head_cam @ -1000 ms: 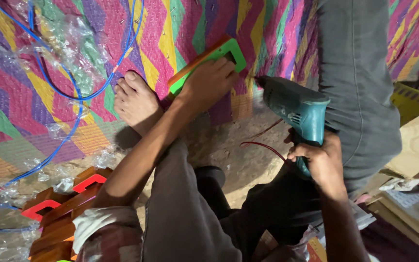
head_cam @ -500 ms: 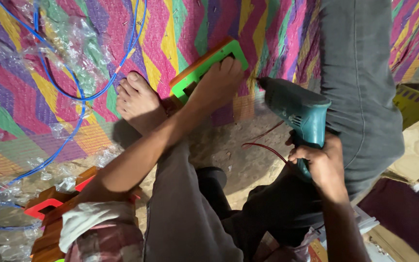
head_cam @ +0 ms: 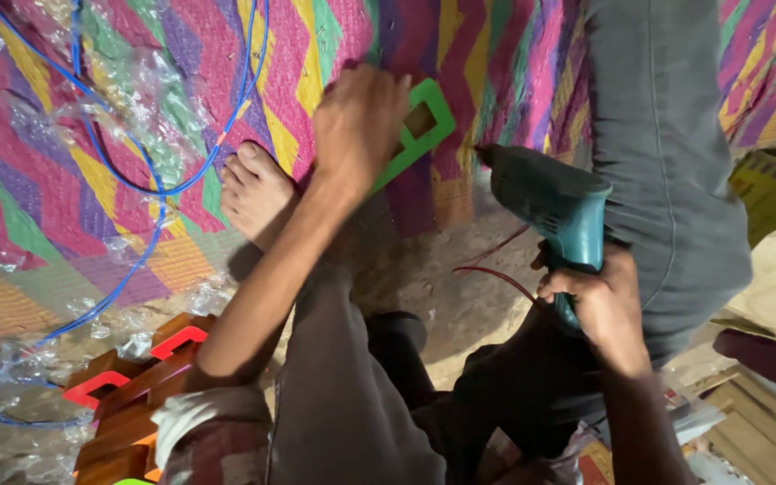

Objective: The person sits on the floor and uses a corded power drill to drill holes in small colorful wooden frame pieces, holding each piece steady with one hand while drilling with the other, then sets the drilled piece aside and picks up the next frame.

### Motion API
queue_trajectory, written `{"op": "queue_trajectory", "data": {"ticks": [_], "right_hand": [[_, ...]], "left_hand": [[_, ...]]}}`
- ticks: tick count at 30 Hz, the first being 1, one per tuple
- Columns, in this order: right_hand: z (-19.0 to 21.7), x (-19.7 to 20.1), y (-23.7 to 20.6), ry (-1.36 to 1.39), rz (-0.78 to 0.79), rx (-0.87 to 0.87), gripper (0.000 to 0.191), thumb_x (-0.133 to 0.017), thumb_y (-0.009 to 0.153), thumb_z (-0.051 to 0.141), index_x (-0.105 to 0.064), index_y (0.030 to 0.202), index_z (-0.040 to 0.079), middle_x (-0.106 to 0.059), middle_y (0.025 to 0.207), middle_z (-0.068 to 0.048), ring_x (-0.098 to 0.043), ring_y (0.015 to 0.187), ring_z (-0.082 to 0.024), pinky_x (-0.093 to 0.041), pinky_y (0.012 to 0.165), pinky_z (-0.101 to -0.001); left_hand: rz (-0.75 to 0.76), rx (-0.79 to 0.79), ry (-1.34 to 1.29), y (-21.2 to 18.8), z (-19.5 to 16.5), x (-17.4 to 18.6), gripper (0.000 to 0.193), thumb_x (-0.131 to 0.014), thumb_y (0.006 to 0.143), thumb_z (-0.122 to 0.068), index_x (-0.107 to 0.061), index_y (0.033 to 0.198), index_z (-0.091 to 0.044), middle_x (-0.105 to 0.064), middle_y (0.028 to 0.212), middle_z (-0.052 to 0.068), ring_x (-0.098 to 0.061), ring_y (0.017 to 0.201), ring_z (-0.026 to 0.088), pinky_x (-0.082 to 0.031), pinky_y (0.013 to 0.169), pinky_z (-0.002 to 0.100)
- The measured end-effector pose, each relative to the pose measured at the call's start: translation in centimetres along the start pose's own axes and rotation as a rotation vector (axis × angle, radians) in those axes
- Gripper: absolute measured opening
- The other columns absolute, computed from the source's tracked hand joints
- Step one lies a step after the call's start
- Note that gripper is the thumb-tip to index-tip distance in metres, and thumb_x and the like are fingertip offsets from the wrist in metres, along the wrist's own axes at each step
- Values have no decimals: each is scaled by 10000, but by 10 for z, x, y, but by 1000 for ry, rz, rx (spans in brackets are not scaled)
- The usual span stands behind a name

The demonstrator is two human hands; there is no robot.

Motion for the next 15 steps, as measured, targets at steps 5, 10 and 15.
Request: {"op": "queue_trajectory", "data": {"ticks": [5,10,15], "right_hand": [[3,-1,-1,-19,27,19,230,-606,667,10,-692,863,-76,-695,710,-105,-630,592,-183,-496,576,-310],[10,-1,0,-96,-16,-41,244,-622,649,38,-731,851,-45,-695,658,-119,-649,577,-198,-493,553,-329],[16,3,1,-206,-67,-105,249,-678,633,90,-762,844,-12,-707,612,-113,-661,556,-210,-506,527,-359]], "left_hand": [[-76,-159,44,-20,-4,28,660,-864,846,-498,-588,1094,49,-561,995,167,-560,911,340,-469,736,457],[88,-271,422,-48,-14,15,945,-861,436,-452,-584,1160,88,-561,1040,169,-566,938,325,-486,800,437],[173,-182,292,-28,-19,21,611,-879,609,-341,-600,1040,-8,-599,989,140,-604,931,344,-523,766,452]]}}
Point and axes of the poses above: each hand's wrist, its own y-axis towards the middle knuckle, its own x-axis out of the back of the hand, z = x × y, the point moved 3 cm from there along y, towards the middle knuckle
